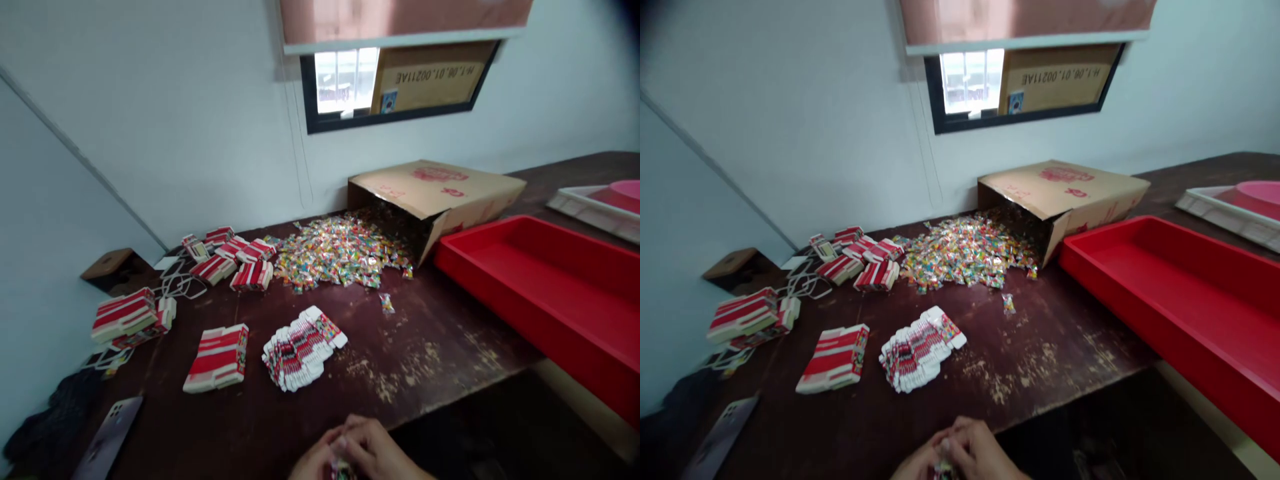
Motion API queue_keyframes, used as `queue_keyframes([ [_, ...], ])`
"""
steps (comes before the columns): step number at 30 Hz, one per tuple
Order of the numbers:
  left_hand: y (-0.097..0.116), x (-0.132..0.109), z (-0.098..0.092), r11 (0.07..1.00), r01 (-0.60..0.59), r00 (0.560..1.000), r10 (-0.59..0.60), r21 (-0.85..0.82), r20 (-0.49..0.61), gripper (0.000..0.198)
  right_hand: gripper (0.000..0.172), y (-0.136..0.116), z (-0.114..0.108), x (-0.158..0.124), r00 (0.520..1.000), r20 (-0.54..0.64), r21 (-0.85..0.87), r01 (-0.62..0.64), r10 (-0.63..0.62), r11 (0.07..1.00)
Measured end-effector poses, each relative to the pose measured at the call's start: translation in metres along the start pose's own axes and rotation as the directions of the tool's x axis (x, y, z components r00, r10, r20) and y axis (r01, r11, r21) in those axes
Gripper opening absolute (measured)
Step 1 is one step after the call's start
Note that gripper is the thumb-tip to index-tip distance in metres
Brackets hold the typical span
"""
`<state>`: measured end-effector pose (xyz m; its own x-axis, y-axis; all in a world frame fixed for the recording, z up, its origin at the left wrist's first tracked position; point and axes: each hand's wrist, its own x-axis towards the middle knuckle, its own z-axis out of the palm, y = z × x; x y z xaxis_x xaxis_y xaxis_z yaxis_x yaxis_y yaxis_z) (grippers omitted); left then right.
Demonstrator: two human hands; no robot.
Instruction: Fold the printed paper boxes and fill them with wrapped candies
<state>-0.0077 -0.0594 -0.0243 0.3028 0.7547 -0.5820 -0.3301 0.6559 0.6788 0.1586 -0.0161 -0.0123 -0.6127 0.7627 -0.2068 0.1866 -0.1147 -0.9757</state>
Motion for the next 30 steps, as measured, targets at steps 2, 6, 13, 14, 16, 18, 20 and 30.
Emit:
queue_keyframes([
  [2,-0.008,-0.006,0.001,0.989,0.092,0.992,-0.081,-0.119,0.094,0.054,0.032,0.004,0.001,0.002,1.000,-0.010,0.047,-0.024,0.024,0.999],
  [6,-0.016,-0.014,-0.004,0.978,0.109,0.982,-0.079,-0.177,0.173,0.055,0.035,0.011,-0.002,0.002,0.987,-0.015,0.155,-0.157,0.161,0.975],
  [13,-0.019,-0.014,-0.009,0.999,0.015,0.988,-0.009,-0.037,0.157,0.067,0.027,-0.001,-0.004,-0.026,0.960,0.141,-0.218,0.270,-0.244,0.938],
  [14,-0.016,-0.014,-0.008,1.000,-0.005,0.990,0.002,0.020,0.138,0.068,0.027,-0.004,-0.014,-0.021,0.938,0.214,-0.264,0.325,-0.273,0.908],
  [16,-0.004,-0.012,-0.003,0.981,-0.039,0.997,0.025,0.190,0.076,0.062,0.026,-0.010,-0.048,0.004,0.910,0.260,-0.373,0.403,-0.323,0.836],
  [18,0.015,-0.013,-0.001,0.921,-0.050,0.998,0.030,0.385,0.057,0.047,0.028,-0.015,-0.098,0.042,0.929,0.068,-0.570,0.336,-0.365,0.749],
  [20,0.039,-0.017,-0.004,0.830,-0.056,0.995,-0.002,0.555,0.104,0.038,0.033,-0.017,-0.149,0.077,0.889,-0.279,-0.778,0.013,-0.362,0.629],
  [30,0.075,-0.026,-0.047,0.860,0.026,0.993,0.036,0.510,-0.111,0.033,0.064,0.052,-0.068,-0.026,0.939,0.030,-0.843,0.209,-0.344,0.497],
])
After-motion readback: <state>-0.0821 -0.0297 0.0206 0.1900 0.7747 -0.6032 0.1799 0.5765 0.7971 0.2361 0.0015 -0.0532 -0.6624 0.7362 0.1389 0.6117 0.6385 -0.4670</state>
